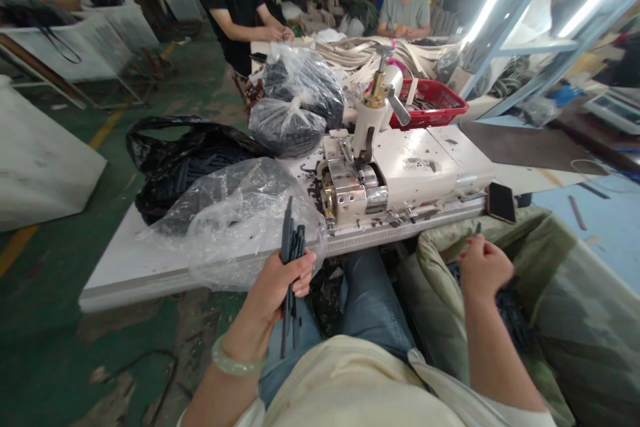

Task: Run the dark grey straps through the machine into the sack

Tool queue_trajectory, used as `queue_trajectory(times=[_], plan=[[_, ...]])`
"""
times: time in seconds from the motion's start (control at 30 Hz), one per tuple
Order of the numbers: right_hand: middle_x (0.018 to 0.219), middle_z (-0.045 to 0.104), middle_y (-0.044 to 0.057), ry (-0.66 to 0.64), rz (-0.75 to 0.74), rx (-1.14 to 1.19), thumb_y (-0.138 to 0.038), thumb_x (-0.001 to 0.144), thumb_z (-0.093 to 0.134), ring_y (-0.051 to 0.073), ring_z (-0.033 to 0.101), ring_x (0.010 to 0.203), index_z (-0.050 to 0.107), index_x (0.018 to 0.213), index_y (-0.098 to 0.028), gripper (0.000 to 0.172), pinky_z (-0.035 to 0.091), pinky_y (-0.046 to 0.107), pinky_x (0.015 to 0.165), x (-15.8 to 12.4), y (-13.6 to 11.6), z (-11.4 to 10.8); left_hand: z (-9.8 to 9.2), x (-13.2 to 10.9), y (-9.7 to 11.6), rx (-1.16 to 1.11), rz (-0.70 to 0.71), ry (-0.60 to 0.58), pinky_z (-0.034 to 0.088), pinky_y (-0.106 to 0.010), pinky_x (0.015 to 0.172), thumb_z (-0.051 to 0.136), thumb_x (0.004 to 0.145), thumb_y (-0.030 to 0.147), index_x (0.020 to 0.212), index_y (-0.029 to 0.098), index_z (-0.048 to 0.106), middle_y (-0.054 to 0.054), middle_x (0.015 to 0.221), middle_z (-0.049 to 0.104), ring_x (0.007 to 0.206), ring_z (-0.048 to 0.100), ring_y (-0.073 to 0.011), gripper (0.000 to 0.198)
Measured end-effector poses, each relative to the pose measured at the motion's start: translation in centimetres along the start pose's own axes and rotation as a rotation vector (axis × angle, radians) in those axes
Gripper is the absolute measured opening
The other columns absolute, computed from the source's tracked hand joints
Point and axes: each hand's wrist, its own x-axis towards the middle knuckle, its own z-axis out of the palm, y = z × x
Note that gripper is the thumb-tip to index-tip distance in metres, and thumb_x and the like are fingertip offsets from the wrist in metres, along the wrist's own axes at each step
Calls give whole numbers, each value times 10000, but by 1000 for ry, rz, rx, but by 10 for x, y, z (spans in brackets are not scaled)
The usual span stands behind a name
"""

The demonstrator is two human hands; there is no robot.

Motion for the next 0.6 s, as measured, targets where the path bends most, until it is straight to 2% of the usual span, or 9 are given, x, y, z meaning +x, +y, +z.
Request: queue_trajectory(times=[0.07,0.1,0.17,0.23,0.3,0.37,0.4,0.47,0.6], plan=[[634,656,202,98,-46,-334,-524,864,411,322,615,607,695,778,-95,522,404,414,549,11,40,-24,2,2,-1,25,1,-23,261,-153,374,789,682,351,781,150,529,87,503,417,378,316,-19,342],[750,683,247,130,-78,-415,-524,853,432,363,632,694,708,874,-63,537,416,441,590,14,49,-33,4,2,-3,44,1,-33,267,-156,375,784,687,351,776,152,527,88,498,415,378,318,-22,337],[918,691,267,92,-170,-394,-543,842,460,388,634,818,692,1023,-42,581,440,468,678,11,40,-41,10,3,-6,97,2,-41,278,-163,380,773,696,345,782,157,523,92,478,408,378,327,-32,325],[927,706,210,-131,-209,-126,-571,835,497,342,640,842,706,1008,-85,557,463,451,757,-5,2,-34,17,4,-9,170,11,-49,292,-175,384,756,707,345,791,164,519,93,452,408,372,338,-46,310],[919,722,146,-570,-160,320,-579,823,560,274,655,856,720,960,-136,491,488,400,809,-33,-54,-17,24,3,-12,270,36,-63,316,-192,398,724,735,351,798,167,525,85,441,429,370,360,-62,278],[1048,712,117,-1049,-59,769,-577,848,551,240,660,941,694,1072,-180,477,496,386,856,-68,-110,6,30,0,-12,403,71,-59,325,-204,407,691,760,351,799,168,538,75,428,448,366,384,-79,242],[1097,702,107,-1227,-36,915,-572,838,577,234,651,994,683,1111,-198,475,490,384,889,-85,-134,17,31,-2,-12,476,89,-45,325,-209,409,679,765,342,788,168,541,69,420,458,366,398,-88,223],[1093,709,93,-1361,5,1077,-526,807,649,228,643,1034,704,1074,-201,424,473,371,927,-116,-171,35,33,-7,-11,597,112,-1,314,-215,399,668,759,308,742,175,533,57,407,475,363,422,-105,190],[982,742,84,-1370,272,1279,-463,813,673,225,661,1020,735,909,-173,311,456,363,946,-143,-202,52,21,-16,-13,651,93,61,306,-221,390,663,752,302,703,181,523,47,392,487,355,433,-119,192]])
